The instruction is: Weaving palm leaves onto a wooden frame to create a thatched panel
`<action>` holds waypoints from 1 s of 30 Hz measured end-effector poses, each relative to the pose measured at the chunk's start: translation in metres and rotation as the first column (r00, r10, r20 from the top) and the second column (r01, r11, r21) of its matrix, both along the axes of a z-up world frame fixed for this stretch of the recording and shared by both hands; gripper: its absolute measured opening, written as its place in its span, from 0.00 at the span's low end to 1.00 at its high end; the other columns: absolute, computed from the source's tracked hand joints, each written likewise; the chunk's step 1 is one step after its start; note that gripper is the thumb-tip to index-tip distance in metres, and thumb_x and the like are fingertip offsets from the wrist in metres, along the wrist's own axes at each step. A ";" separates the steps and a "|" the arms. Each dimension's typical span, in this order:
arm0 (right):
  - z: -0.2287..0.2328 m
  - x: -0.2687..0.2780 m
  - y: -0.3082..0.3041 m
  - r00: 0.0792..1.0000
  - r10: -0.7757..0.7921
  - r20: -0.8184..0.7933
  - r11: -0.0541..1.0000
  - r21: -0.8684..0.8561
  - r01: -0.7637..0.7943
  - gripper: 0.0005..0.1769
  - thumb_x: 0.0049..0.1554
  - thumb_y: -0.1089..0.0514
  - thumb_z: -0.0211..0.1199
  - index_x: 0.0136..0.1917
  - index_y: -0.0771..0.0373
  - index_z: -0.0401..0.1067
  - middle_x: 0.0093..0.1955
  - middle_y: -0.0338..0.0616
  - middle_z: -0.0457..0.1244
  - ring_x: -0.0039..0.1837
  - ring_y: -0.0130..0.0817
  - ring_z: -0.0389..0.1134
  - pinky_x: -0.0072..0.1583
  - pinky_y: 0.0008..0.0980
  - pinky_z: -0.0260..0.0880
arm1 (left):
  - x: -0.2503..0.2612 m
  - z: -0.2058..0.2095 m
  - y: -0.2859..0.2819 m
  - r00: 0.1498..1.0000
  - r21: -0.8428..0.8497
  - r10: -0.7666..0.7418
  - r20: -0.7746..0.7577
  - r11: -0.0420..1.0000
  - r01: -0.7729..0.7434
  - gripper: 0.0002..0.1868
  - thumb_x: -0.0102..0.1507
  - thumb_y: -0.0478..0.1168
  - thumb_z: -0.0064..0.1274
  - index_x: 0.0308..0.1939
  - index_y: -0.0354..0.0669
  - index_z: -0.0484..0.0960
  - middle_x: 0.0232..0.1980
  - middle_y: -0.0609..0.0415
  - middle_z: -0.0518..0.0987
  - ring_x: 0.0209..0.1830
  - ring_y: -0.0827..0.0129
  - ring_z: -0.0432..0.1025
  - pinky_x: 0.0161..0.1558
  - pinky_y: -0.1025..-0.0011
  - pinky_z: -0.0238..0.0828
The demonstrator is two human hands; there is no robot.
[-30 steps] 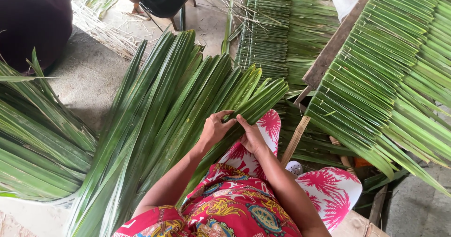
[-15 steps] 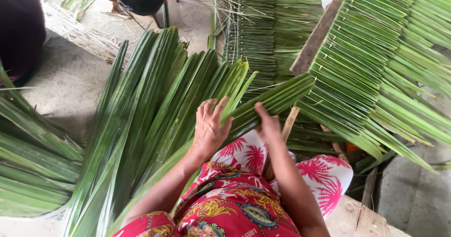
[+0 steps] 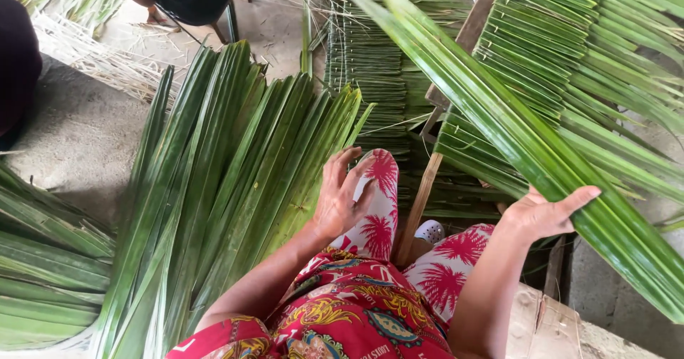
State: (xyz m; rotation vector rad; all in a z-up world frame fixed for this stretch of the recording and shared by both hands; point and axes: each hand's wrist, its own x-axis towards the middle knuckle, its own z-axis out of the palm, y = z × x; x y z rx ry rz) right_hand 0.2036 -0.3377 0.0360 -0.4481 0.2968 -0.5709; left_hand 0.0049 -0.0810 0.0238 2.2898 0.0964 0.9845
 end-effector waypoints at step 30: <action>-0.396 0.050 0.032 0.862 0.063 -0.503 0.810 -0.479 -0.339 0.34 0.56 0.45 0.80 0.64 0.66 0.71 0.60 0.47 0.66 0.62 0.33 0.65 0.68 0.43 0.64 | 0.167 -0.205 -0.031 0.966 0.114 -0.104 -0.235 0.984 0.133 0.11 0.65 0.39 0.54 0.52 0.49 0.80 0.44 0.53 0.73 0.45 0.54 0.75 0.45 0.60 0.73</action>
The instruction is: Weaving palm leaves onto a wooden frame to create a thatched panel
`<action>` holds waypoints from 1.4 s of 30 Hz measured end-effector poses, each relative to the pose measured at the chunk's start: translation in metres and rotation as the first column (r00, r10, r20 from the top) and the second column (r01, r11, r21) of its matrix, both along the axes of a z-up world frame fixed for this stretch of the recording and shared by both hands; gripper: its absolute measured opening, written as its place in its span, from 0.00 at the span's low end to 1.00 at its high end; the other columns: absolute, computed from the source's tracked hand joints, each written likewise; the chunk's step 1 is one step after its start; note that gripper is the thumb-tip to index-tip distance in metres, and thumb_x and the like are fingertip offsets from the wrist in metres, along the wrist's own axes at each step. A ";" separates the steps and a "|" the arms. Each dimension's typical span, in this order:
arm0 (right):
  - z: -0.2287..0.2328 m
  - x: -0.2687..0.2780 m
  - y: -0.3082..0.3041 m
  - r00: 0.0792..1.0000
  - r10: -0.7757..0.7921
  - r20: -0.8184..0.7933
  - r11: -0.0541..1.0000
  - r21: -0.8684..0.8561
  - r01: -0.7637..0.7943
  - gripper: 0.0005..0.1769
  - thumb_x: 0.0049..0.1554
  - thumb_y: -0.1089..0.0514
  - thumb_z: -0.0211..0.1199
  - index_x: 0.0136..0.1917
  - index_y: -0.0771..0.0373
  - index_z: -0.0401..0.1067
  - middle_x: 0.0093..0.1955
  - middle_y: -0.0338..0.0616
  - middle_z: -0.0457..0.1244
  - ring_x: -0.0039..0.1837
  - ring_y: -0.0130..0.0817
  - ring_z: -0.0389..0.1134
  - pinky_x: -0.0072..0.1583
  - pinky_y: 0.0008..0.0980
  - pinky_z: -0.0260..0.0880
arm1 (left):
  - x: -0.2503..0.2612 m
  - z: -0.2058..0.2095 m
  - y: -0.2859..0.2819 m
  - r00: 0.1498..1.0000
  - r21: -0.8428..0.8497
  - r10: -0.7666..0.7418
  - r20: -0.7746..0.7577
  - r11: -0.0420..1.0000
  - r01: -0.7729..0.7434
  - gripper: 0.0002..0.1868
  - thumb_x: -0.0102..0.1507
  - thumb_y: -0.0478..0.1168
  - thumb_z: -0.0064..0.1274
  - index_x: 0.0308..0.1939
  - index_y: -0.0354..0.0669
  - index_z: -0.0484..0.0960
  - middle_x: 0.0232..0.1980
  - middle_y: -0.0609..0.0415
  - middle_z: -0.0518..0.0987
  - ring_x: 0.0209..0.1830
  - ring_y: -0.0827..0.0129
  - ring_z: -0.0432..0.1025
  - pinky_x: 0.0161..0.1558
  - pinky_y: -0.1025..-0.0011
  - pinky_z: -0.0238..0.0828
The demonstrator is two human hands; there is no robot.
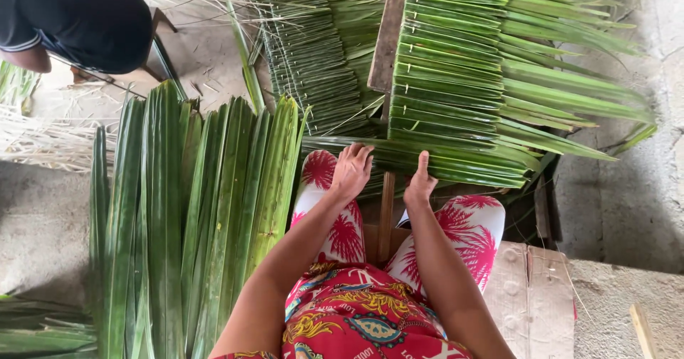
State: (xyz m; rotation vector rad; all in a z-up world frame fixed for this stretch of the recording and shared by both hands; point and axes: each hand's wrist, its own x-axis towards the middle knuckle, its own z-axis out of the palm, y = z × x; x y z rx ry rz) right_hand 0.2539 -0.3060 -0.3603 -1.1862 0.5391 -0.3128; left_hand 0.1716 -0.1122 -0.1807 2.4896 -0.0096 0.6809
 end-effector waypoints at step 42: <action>0.098 0.022 -0.022 0.970 -0.085 -0.229 0.910 0.378 0.170 0.39 0.47 0.45 0.84 0.57 0.72 0.67 0.48 0.58 0.68 0.45 0.60 0.74 0.44 0.63 0.74 | 0.024 0.028 -0.091 0.821 -0.866 -0.299 -0.486 0.290 -0.408 0.28 0.74 0.46 0.34 0.67 0.23 0.69 0.64 0.22 0.72 0.66 0.34 0.67 0.62 0.42 0.68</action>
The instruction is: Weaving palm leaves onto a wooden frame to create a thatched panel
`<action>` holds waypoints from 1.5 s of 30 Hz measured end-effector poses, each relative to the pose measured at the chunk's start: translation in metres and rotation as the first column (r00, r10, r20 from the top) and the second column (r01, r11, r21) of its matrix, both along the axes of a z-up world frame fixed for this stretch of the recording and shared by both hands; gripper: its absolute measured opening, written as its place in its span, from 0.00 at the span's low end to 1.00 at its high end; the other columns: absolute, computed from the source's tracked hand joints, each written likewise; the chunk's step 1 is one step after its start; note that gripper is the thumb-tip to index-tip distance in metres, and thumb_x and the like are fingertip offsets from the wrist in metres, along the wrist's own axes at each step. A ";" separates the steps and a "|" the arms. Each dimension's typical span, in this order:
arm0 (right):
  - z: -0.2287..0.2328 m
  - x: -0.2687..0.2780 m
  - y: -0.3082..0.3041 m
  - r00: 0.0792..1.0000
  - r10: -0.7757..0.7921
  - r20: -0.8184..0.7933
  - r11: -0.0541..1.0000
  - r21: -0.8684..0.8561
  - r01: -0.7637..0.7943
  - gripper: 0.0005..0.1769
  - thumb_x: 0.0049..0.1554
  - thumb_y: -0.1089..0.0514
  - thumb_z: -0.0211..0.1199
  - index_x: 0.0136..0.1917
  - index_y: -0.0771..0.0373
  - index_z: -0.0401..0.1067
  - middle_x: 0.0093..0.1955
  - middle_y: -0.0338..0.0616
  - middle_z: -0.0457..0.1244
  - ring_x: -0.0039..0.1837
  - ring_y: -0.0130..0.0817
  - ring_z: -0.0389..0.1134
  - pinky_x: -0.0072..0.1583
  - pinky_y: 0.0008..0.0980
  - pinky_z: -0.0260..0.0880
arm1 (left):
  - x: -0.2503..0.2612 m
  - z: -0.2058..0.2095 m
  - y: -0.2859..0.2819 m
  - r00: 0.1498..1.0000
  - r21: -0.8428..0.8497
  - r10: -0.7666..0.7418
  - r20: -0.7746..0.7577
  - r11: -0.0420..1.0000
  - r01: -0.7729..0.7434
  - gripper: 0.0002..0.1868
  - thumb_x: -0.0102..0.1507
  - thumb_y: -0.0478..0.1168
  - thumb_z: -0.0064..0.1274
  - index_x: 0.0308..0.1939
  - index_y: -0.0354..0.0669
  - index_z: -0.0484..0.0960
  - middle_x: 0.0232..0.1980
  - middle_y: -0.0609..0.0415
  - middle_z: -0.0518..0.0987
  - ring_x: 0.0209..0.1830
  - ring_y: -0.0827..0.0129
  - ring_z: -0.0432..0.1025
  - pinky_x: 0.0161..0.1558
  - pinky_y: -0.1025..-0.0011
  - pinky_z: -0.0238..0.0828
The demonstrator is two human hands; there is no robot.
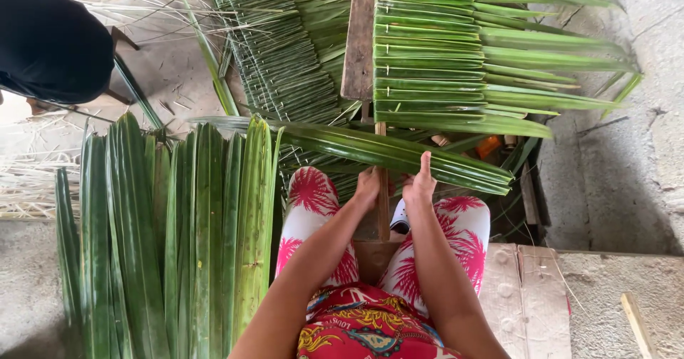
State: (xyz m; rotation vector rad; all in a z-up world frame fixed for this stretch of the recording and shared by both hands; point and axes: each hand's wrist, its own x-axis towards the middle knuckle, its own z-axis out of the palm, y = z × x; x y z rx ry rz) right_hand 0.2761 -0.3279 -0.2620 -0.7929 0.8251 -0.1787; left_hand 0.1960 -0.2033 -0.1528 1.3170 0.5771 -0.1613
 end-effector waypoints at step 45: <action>-0.003 0.059 0.031 0.984 0.169 -0.047 0.983 0.083 -0.165 0.46 0.43 0.46 0.88 0.60 0.74 0.64 0.56 0.62 0.62 0.54 0.58 0.70 0.53 0.69 0.69 | 0.046 -0.042 0.071 0.829 0.920 -0.404 0.387 0.104 -0.379 0.16 0.69 0.42 0.49 0.61 0.51 0.79 0.53 0.47 0.71 0.44 0.54 0.68 0.43 0.61 0.66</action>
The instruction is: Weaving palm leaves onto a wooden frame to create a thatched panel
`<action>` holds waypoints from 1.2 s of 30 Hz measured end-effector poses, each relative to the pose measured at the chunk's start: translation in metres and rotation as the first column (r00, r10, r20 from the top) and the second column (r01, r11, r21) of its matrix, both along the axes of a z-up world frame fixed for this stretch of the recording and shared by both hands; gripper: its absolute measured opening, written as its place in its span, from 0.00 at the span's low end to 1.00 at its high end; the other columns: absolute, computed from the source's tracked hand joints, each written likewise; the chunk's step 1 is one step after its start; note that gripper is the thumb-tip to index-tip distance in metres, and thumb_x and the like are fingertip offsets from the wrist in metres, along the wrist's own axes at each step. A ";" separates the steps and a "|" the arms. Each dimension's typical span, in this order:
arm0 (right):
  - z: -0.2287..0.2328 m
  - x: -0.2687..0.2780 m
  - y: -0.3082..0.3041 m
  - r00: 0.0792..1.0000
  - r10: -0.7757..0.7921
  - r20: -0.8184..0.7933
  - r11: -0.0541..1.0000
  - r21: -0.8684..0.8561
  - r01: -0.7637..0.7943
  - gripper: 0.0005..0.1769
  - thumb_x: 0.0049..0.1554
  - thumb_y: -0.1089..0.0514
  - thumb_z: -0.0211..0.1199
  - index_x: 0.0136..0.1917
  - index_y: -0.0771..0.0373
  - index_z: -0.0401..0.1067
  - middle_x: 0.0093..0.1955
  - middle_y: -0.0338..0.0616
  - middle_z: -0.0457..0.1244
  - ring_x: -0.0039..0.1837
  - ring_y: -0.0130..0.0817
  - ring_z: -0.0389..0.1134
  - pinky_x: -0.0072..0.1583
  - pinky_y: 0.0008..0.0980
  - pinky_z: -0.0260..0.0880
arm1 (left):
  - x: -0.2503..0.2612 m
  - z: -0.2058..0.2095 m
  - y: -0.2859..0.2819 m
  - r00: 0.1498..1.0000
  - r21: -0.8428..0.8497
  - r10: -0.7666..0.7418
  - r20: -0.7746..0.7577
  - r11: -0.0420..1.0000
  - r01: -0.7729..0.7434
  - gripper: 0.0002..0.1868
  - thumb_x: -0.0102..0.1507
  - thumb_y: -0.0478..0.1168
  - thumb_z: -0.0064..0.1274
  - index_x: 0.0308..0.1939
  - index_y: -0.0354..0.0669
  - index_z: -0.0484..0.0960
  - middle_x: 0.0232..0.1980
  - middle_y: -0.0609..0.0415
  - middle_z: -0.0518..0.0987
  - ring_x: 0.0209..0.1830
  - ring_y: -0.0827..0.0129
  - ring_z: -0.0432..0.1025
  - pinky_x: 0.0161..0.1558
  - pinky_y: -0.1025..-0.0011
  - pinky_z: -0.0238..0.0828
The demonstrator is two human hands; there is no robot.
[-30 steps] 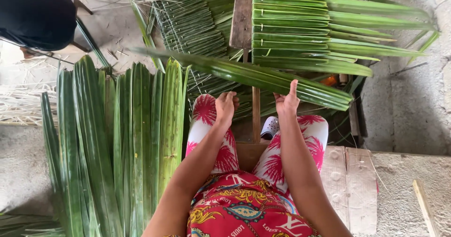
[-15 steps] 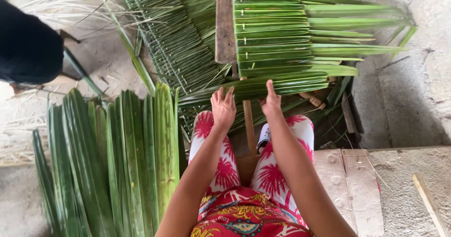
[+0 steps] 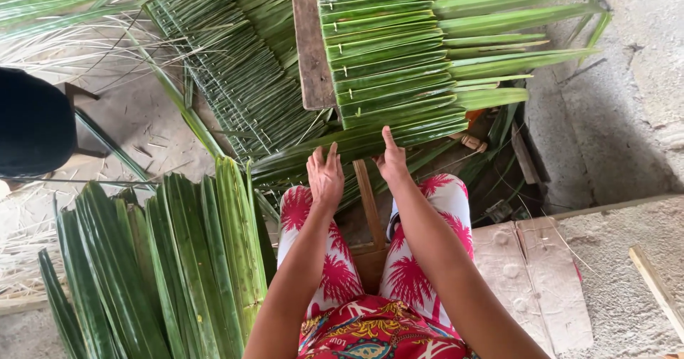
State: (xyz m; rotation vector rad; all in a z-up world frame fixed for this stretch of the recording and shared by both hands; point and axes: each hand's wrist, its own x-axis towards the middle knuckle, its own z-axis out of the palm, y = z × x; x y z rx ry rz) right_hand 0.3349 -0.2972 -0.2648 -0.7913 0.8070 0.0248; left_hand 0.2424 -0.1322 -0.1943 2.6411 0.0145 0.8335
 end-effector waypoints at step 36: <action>0.006 -0.004 0.000 0.998 0.057 -0.005 0.995 -0.085 -0.058 0.39 0.45 0.42 0.85 0.49 0.77 0.70 0.44 0.65 0.66 0.42 0.69 0.72 0.44 0.73 0.74 | 0.034 -0.006 -0.029 0.839 -0.027 0.100 -0.534 0.990 -0.136 0.26 0.76 0.49 0.31 0.61 0.29 0.77 0.49 0.37 0.75 0.45 0.50 0.78 0.44 0.61 0.78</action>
